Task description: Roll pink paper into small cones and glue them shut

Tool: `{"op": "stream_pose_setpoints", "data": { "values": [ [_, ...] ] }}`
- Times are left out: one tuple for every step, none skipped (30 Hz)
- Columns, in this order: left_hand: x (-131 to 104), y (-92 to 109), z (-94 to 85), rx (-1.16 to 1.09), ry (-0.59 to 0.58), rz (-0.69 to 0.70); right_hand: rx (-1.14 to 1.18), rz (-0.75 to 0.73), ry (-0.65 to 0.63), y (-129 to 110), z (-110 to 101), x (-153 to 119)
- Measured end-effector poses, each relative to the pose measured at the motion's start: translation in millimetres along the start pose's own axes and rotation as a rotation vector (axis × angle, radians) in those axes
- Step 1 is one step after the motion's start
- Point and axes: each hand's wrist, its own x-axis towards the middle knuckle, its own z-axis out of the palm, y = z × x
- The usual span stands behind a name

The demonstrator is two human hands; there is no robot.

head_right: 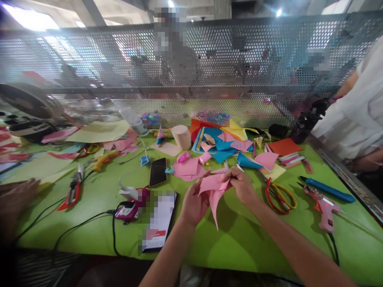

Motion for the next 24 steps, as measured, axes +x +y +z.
{"op": "stream_pose_setpoints", "data": {
  "values": [
    [0, 1, 0.9, -0.046, -0.003, -0.046, -0.025, -0.030, 0.024, -3, 1, -2],
    [0, 1, 1.7, -0.070, -0.011, -0.086, -0.059, -0.064, 0.034, -6, 3, -4],
    [1, 0, 2.0, -0.075, -0.011, -0.106, -0.105, -0.105, 0.019, -9, 4, -6],
    [3, -1, 1.8, -0.068, 0.009, -0.100, -0.160, -0.154, -0.026, -13, 6, -7],
    [6, -2, 0.9, -0.056, 0.049, -0.074, -0.219, -0.207, -0.102, -16, 7, -7],
    [8, -3, -0.7, -0.046, 0.106, -0.035, -0.274, -0.251, -0.194, -17, 6, -5],
    [11, -3, -2.9, -0.041, 0.169, 0.007, -0.326, -0.272, -0.284, -17, 3, 0],
    [13, -2, -5.5, -0.043, 0.229, 0.046, -0.386, -0.271, -0.335, -16, -2, 9],
    [15, -1, -8.2, -0.050, 0.276, 0.084, -0.433, -0.241, -0.353, -12, -10, 20],
    [17, 0, -10.9, -0.059, 0.307, 0.117, -0.514, -0.196, -0.309, -7, -19, 35],
    [18, 1, -13.3, -0.065, 0.324, 0.141, -0.647, -0.184, -0.190, 0, -29, 51],
    [18, 1, -15.4, -0.064, 0.333, 0.160, -0.706, -0.172, -0.127, 9, -40, 68],
    [18, 2, -17.0, -0.057, 0.333, 0.178, -0.742, -0.160, -0.083, 18, -49, 85],
    [18, 2, -18.3, -0.044, 0.331, 0.200, -0.773, -0.143, -0.046, 27, -58, 101],
    [17, 1, -19.3, -0.029, 0.328, 0.228, -0.797, -0.128, -0.023, 36, -65, 114],
    [17, 1, -19.9, -0.012, 0.329, 0.256, -0.811, -0.117, -0.014, 44, -70, 125],
    [16, 1, -20.3, 0.005, 0.332, 0.279, -0.819, -0.109, -0.012, 50, -74, 133],
    [16, 0, -20.4, 0.018, 0.338, 0.295, -0.821, -0.106, -0.014, 55, -77, 139],
    [15, 1, -20.3, 0.028, 0.344, 0.302, -0.817, -0.109, -0.014, 58, -80, 142],
    [15, 1, -19.8, 0.033, 0.350, 0.301, -0.808, -0.117, -0.009, 59, -82, 144],
    [14, 2, -19.1, 0.034, 0.357, 0.295, -0.795, -0.129, 0.002, 59, -84, 144],
    [13, 2, -18.1, 0.034, 0.365, 0.286, -0.778, -0.144, 0.016, 57, -87, 143],
    [12, 3, -16.8, 0.036, 0.367, 0.272, -0.758, -0.160, 0.030, 53, -89, 141],
    [10, 4, -15.4, 0.040, 0.359, 0.251, -0.734, -0.175, 0.040, 48, -91, 138]
  ]
}}
